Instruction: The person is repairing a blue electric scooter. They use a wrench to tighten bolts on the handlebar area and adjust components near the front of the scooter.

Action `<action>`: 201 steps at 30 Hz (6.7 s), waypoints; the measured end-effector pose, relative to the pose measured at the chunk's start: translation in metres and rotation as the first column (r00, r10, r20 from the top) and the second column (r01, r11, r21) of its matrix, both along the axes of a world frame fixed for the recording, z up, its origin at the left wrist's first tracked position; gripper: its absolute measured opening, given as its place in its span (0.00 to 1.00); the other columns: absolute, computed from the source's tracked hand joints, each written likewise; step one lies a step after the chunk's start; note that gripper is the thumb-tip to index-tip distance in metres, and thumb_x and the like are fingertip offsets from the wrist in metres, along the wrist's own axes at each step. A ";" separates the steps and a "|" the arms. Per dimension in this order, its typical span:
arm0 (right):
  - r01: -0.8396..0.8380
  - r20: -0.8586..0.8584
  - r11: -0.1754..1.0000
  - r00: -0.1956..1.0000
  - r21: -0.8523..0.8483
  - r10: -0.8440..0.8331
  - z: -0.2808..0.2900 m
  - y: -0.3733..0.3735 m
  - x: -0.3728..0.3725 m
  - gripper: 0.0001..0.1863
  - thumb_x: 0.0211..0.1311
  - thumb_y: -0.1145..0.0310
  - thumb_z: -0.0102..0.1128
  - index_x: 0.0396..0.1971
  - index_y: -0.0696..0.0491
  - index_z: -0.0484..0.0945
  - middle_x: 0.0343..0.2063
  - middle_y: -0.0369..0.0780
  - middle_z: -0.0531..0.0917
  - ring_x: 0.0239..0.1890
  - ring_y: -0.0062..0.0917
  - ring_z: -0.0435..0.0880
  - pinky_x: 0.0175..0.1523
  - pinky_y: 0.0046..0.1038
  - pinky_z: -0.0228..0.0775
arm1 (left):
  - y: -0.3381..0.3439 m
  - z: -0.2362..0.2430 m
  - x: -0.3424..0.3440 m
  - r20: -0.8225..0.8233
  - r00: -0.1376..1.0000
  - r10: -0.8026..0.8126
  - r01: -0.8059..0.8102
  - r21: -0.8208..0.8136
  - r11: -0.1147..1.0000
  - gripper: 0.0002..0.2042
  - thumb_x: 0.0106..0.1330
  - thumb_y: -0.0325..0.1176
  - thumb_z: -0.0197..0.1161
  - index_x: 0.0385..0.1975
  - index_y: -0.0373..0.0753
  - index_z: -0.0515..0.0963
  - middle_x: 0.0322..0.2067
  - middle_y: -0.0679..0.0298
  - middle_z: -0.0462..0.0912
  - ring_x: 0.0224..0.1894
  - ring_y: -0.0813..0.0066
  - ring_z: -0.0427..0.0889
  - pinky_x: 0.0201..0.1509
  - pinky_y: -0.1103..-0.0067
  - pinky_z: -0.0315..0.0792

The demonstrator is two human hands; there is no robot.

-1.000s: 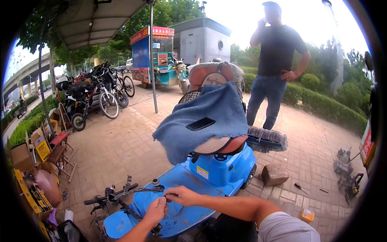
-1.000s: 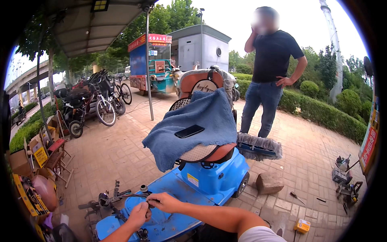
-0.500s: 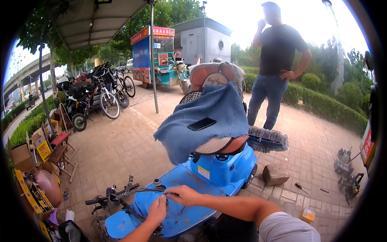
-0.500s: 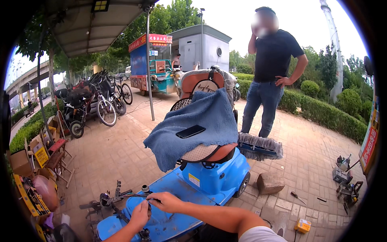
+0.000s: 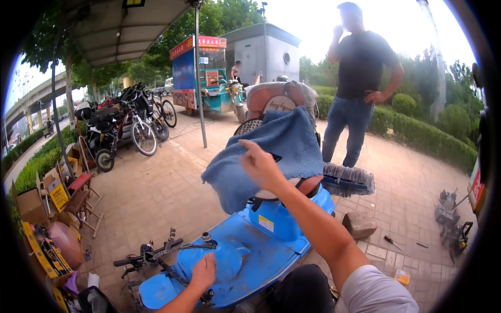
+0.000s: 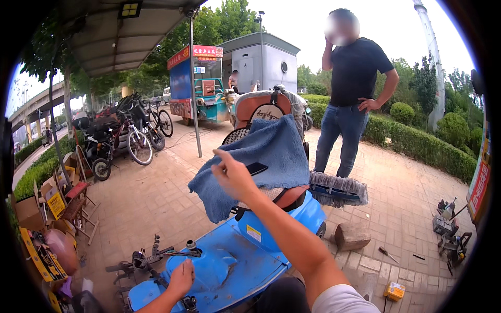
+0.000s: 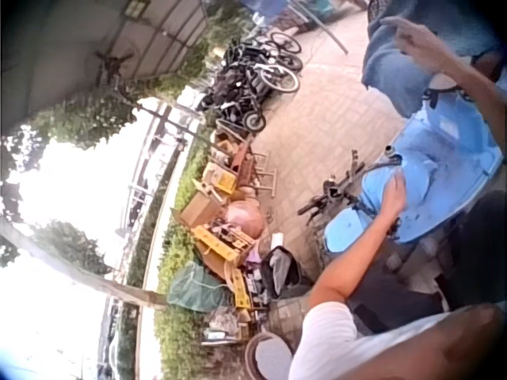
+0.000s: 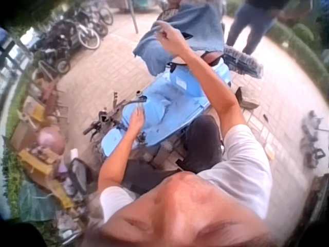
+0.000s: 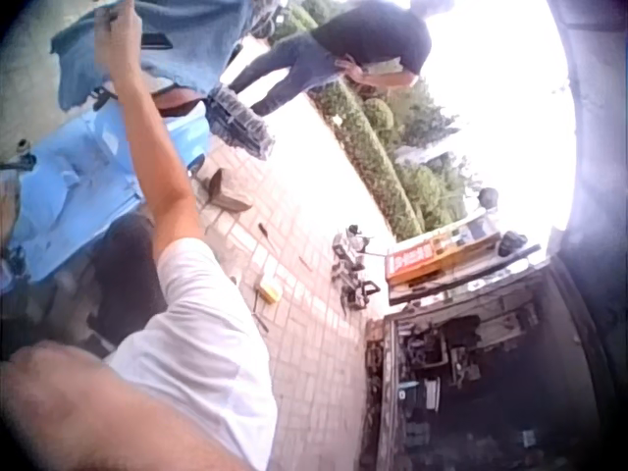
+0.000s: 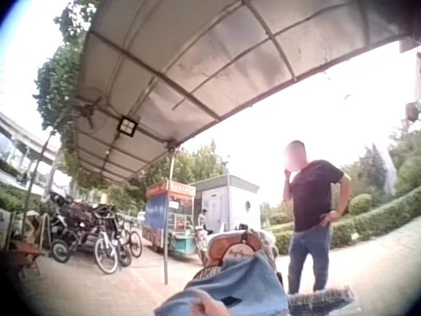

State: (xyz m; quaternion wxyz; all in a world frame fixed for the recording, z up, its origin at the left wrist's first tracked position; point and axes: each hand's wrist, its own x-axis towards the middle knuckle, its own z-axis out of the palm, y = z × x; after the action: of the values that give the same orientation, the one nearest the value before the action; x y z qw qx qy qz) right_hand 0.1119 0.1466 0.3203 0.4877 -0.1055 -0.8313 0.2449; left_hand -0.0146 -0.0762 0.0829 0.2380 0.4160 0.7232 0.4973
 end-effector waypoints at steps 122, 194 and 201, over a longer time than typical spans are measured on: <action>-0.139 0.366 0.861 0.863 -0.488 0.347 -0.197 -0.067 -0.011 0.12 0.57 0.69 0.56 0.22 0.62 0.77 0.12 0.40 0.74 0.17 0.18 0.71 0.21 0.27 0.60 | 0.011 0.010 0.008 -0.356 0.929 -0.100 0.136 0.076 0.988 0.11 0.65 0.35 0.54 0.41 0.34 0.73 0.32 0.46 0.77 0.36 0.45 0.75 0.36 0.63 0.69; -0.200 0.261 0.719 0.840 -0.665 0.476 -0.210 -0.095 -0.027 0.23 0.68 0.56 0.46 0.21 0.60 0.71 0.13 0.40 0.72 0.17 0.22 0.69 0.24 0.30 0.60 | 0.002 0.018 0.012 -0.564 0.825 -0.022 0.042 0.023 0.999 0.05 0.59 0.27 0.49 0.30 0.31 0.66 0.26 0.44 0.74 0.28 0.41 0.73 0.31 0.53 0.63; -0.191 0.279 0.708 0.826 -0.680 0.490 -0.208 -0.096 -0.027 0.23 0.68 0.56 0.44 0.20 0.59 0.72 0.13 0.38 0.72 0.17 0.21 0.69 0.23 0.29 0.60 | 0.000 0.023 0.014 -0.622 0.783 -0.001 0.006 0.006 1.000 0.05 0.59 0.27 0.50 0.31 0.32 0.67 0.26 0.45 0.75 0.28 0.42 0.74 0.31 0.54 0.65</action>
State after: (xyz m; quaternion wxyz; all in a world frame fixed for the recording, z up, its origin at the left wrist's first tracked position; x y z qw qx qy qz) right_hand 0.0845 0.0511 0.1118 0.1676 -0.1536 -0.7939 0.5640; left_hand -0.0009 -0.0758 0.1058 -0.0140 0.5590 0.7584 0.3349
